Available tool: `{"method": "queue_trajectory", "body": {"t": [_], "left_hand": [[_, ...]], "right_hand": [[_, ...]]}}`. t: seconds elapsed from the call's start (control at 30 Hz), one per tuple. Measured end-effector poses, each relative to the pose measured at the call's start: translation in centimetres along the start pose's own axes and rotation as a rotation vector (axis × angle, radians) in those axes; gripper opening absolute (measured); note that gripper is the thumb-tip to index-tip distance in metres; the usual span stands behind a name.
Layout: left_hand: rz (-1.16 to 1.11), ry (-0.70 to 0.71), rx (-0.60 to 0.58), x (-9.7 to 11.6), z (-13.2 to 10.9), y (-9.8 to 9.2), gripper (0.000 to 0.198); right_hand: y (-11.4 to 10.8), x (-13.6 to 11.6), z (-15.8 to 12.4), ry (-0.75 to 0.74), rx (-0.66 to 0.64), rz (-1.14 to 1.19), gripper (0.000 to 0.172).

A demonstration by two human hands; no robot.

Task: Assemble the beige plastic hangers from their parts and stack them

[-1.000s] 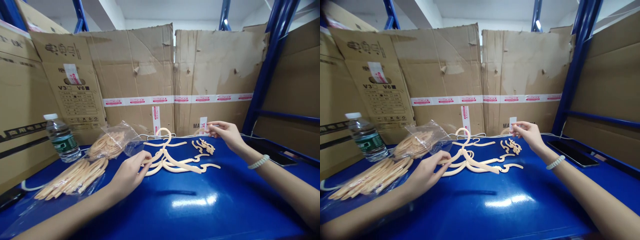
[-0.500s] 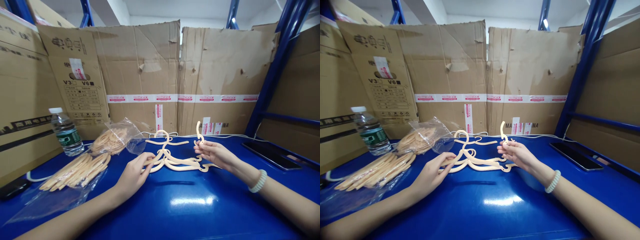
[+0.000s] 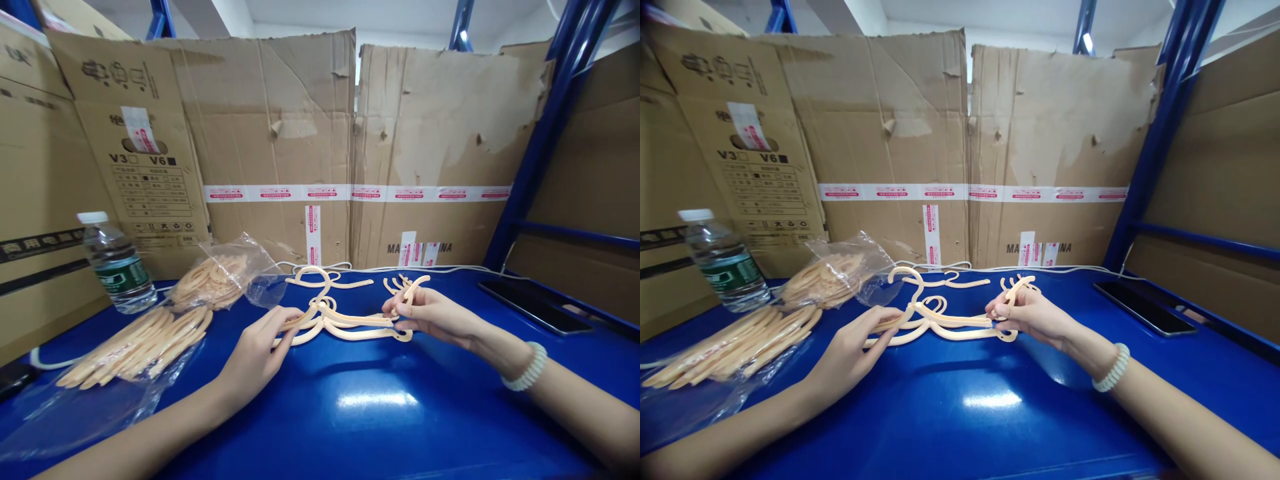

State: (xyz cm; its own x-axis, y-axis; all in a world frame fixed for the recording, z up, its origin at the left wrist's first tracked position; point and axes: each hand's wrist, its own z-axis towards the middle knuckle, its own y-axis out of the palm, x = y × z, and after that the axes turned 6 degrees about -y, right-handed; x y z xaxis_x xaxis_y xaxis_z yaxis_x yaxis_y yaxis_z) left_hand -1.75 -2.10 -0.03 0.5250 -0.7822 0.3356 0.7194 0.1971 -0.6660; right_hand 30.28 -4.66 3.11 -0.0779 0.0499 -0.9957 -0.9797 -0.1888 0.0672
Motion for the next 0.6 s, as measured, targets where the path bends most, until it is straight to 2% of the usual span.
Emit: {"method": "queue_trajectory", "body": {"t": [0.23,0.6], "left_hand": [[0.011,0.035,0.01,0.21,0.02,-0.11,0.016],[-0.005,0.036,-0.015,0.17,-0.18,-0.15,0.016]], "right_hand": [[0.4,-0.02,-0.55,0.06,-0.126,0.062,0.03],[0.99,0.75,-0.33,0.042,-0.025,0.037,0.041]]}}
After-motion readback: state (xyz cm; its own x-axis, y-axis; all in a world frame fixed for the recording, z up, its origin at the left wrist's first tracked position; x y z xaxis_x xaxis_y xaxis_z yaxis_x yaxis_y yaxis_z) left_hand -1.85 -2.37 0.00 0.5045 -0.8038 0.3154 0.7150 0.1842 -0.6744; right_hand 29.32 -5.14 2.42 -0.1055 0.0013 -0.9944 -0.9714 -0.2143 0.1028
